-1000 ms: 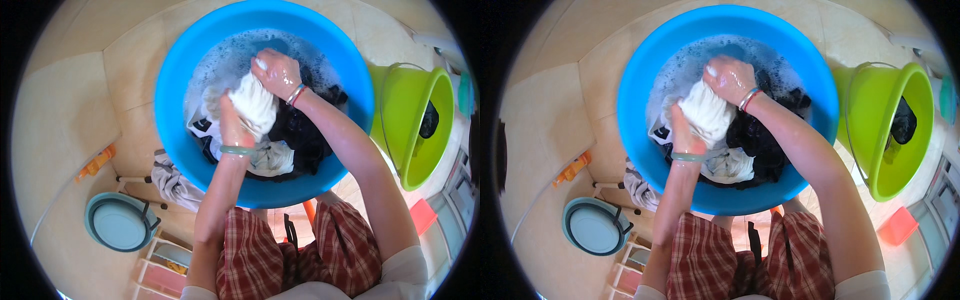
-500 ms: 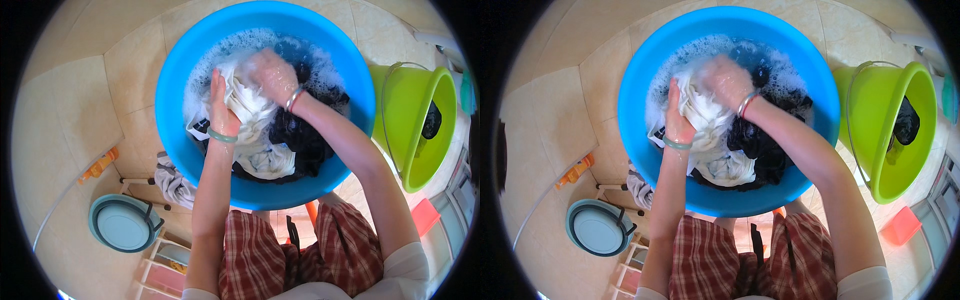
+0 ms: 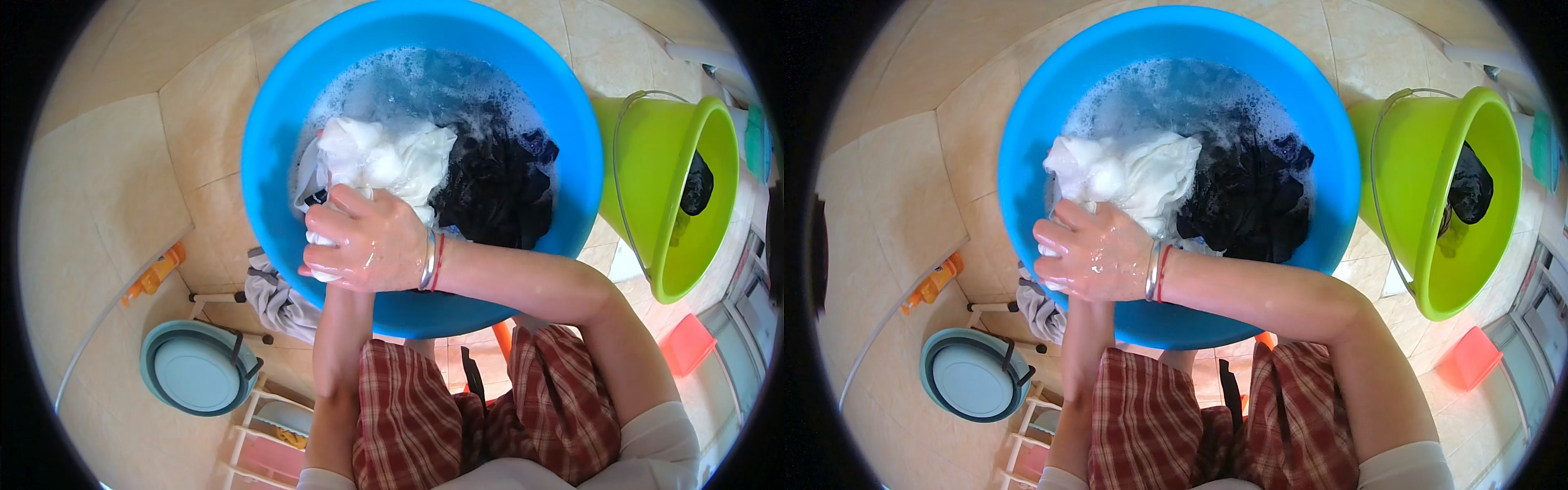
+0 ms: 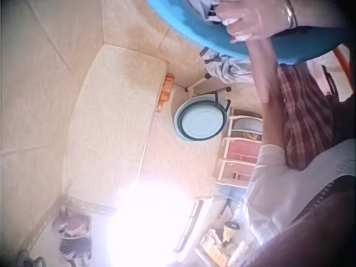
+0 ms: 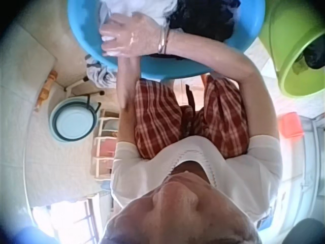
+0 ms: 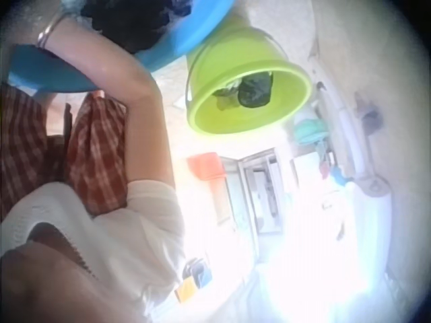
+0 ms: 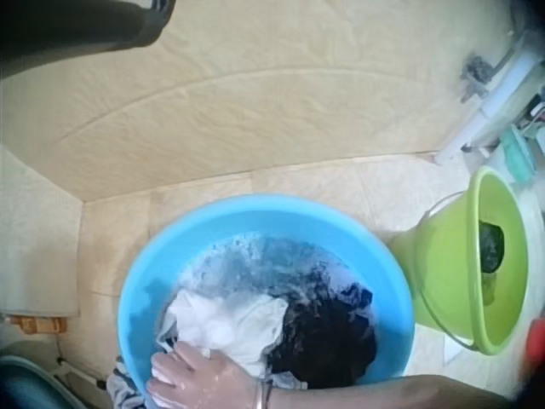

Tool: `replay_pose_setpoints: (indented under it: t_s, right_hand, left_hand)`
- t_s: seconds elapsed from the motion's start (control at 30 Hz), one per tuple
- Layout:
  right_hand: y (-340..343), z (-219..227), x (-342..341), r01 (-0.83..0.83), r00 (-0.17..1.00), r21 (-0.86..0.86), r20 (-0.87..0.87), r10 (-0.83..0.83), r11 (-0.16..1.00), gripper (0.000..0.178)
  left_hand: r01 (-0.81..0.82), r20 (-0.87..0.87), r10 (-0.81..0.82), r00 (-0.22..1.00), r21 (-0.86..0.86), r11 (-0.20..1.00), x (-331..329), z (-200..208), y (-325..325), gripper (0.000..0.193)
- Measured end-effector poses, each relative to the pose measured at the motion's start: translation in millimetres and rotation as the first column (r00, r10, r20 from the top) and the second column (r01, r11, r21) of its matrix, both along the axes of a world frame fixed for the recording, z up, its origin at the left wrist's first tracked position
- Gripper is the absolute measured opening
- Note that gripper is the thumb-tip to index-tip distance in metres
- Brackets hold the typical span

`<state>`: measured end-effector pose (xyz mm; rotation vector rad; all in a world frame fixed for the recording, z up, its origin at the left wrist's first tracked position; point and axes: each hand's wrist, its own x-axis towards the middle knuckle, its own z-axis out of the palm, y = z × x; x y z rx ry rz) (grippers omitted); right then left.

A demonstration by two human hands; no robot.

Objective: The person hand-washes clothes in a blue basin filled with soapy water. They scrub and rinse a white garment, wring it out, and place it into a green bucket. They then wash a black garment in the same manner, wringing it out and placing it into the green bucket.

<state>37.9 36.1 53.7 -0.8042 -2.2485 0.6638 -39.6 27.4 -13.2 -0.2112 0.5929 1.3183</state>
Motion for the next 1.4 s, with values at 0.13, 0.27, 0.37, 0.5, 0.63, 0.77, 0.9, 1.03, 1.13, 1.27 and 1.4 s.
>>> replay_pose_setpoints:
  t_s: [0.13,0.27,0.37,0.5,0.63,0.77,0.9,1.03,1.13,1.27,1.4]
  right_hand:
    - [12.7,-8.0,-2.2,0.047,0.995,-0.012,-0.092,-0.047,0.999,0.02]
    - [26.5,-17.7,-3.8,0.093,0.985,-0.074,-0.136,-0.102,0.993,0.014]
    - [63.9,-59.0,31.5,0.208,0.978,-0.21,0.068,-0.198,0.955,0.011]
    - [75.6,-83.7,74.0,0.452,0.882,-0.31,0.295,-0.367,0.836,0.031]
    - [93.7,-79.6,131.1,0.504,0.817,-0.641,0.136,-0.56,0.579,0.027]
    - [98.2,-76.5,158.3,0.515,0.857,-0.428,0.226,-0.464,0.743,0.037]
    - [72.5,-38.5,133.0,0.382,0.802,-0.131,0.538,-0.259,0.915,0.078]
    - [39.9,-8.2,87.6,0.073,0.936,-0.281,0.349,0.031,0.957,0.096]
    - [41.2,8.0,85.7,0.07,0.974,-0.341,0.225,0.009,0.938,0.074]
    - [60.8,37.0,97.0,0.122,0.97,-0.445,-0.135,-0.201,0.887,0.031]
    - [60.7,52.7,102.3,0.071,0.984,-0.419,-0.121,-0.132,0.905,0.029]
  left_hand:
    - [-0.005,0.066,0.006,0.998,-0.016,1.0,0.7,-10.7,-4.5,0.046]
    - [-0.055,0.045,0.051,0.998,0.086,0.995,-1.8,-33.3,-28.4,0.045]
    - [-0.062,-0.1,0.048,0.994,-0.143,0.988,11.6,-12.7,-28.0,0.045]
    - [0.024,-0.199,-0.08,0.977,-0.273,0.962,4.8,34.4,-8.4,0.056]
    - [0.218,-0.571,-0.256,0.78,-0.136,0.967,-40.7,41.4,-16.4,0.059]
    - [0.468,-0.921,-0.182,-0.344,-0.336,0.817,-51.1,45.7,-18.6,0.089]
    - [0.398,-0.882,-0.158,-0.444,-0.352,0.847,-46.4,52.3,-20.6,0.087]
    - [0.547,-0.948,0.006,-0.318,-0.178,0.818,-27.5,103.8,-7.5,0.082]
    - [0.625,-0.954,0.127,-0.271,-0.074,0.777,-16.3,142.1,9.4,0.085]
    - [0.594,-0.858,0.147,-0.491,-0.207,0.777,-29.8,119.7,15.7,0.081]
    - [0.53,-0.828,-0.124,-0.547,-0.457,0.714,-53.4,56.7,16.5,0.055]
